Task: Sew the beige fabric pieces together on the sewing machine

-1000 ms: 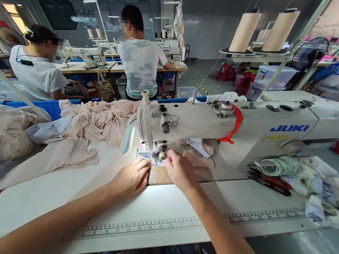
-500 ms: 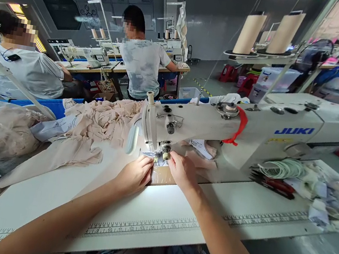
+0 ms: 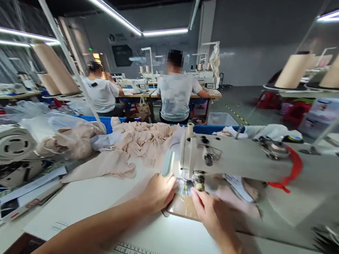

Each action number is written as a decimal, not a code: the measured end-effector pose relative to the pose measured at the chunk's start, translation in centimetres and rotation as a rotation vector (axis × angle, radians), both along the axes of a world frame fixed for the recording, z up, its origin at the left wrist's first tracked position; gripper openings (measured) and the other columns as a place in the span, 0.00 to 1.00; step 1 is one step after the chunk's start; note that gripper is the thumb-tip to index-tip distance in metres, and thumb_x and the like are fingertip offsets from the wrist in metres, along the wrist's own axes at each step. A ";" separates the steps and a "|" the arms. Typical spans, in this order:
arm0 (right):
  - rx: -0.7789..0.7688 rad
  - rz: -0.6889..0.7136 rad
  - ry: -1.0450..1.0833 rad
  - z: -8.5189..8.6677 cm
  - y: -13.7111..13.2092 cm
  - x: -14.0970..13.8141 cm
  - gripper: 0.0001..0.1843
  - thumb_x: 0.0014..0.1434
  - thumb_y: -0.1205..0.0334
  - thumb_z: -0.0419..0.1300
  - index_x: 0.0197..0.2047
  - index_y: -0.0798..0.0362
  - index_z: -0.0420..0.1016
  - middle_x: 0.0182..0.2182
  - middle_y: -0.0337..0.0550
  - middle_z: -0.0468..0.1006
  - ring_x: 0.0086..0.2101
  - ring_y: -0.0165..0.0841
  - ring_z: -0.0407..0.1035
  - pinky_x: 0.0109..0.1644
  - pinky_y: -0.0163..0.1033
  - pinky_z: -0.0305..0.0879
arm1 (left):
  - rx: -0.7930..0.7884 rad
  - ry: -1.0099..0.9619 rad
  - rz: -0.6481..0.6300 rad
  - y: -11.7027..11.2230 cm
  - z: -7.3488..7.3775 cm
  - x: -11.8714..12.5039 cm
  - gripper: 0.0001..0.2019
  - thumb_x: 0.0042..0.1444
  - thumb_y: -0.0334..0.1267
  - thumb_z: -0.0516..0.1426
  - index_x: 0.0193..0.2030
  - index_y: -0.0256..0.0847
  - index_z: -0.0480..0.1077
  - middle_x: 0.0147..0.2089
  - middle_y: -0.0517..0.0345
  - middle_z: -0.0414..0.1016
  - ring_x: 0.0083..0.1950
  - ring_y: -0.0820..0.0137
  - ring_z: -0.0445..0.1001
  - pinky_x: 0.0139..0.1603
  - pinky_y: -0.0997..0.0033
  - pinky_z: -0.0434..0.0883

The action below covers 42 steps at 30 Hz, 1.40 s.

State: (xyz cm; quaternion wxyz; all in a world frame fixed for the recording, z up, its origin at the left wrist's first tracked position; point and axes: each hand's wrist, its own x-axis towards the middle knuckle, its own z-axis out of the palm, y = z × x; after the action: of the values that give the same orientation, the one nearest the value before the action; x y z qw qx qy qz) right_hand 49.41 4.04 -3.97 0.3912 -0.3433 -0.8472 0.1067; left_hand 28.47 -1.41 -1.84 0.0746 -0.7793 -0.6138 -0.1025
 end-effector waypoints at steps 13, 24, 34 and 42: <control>0.170 0.360 -0.080 0.8 -3.7 -3.1 0.20 0.70 0.65 0.51 0.61 0.47 0.74 0.42 0.46 0.84 0.38 0.38 0.81 0.38 0.41 0.80 | -0.300 -0.294 0.144 -3.9 3.1 -0.7 0.07 0.61 0.35 0.57 0.32 0.41 0.65 0.34 0.60 0.75 0.34 0.70 0.71 0.31 0.71 0.61; 0.122 0.283 -0.076 0.5 -3.4 -2.9 0.15 0.71 0.66 0.47 0.36 0.48 0.72 0.29 0.40 0.76 0.27 0.33 0.73 0.30 0.38 0.68 | -0.189 -0.252 0.069 -6.2 1.3 -1.6 0.07 0.62 0.30 0.55 0.32 0.41 0.65 0.37 0.55 0.76 0.39 0.67 0.74 0.36 0.72 0.66; 0.029 0.337 -0.031 0.5 -3.8 -3.1 0.14 0.69 0.65 0.49 0.43 0.47 0.76 0.32 0.42 0.82 0.31 0.35 0.78 0.34 0.39 0.73 | 0.023 -0.485 0.076 -6.4 2.1 -1.1 0.08 0.54 0.32 0.55 0.27 0.43 0.57 0.28 0.60 0.67 0.32 0.70 0.65 0.35 0.70 0.63; -0.248 0.344 0.000 1.6 -3.5 -2.0 0.14 0.73 0.56 0.46 0.41 0.48 0.71 0.24 0.36 0.76 0.26 0.34 0.73 0.32 0.39 0.68 | -0.337 -1.023 0.231 -6.9 4.2 -5.9 0.17 0.60 0.54 0.51 0.35 0.40 0.68 0.24 0.66 0.58 0.25 0.74 0.55 0.27 0.72 0.54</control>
State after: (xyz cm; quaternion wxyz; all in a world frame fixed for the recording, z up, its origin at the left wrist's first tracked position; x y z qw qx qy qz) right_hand 47.40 0.51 -2.34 0.3219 -0.2390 -0.8738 0.2752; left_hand 22.55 -8.36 2.39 -0.3483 -0.5587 -0.6612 -0.3596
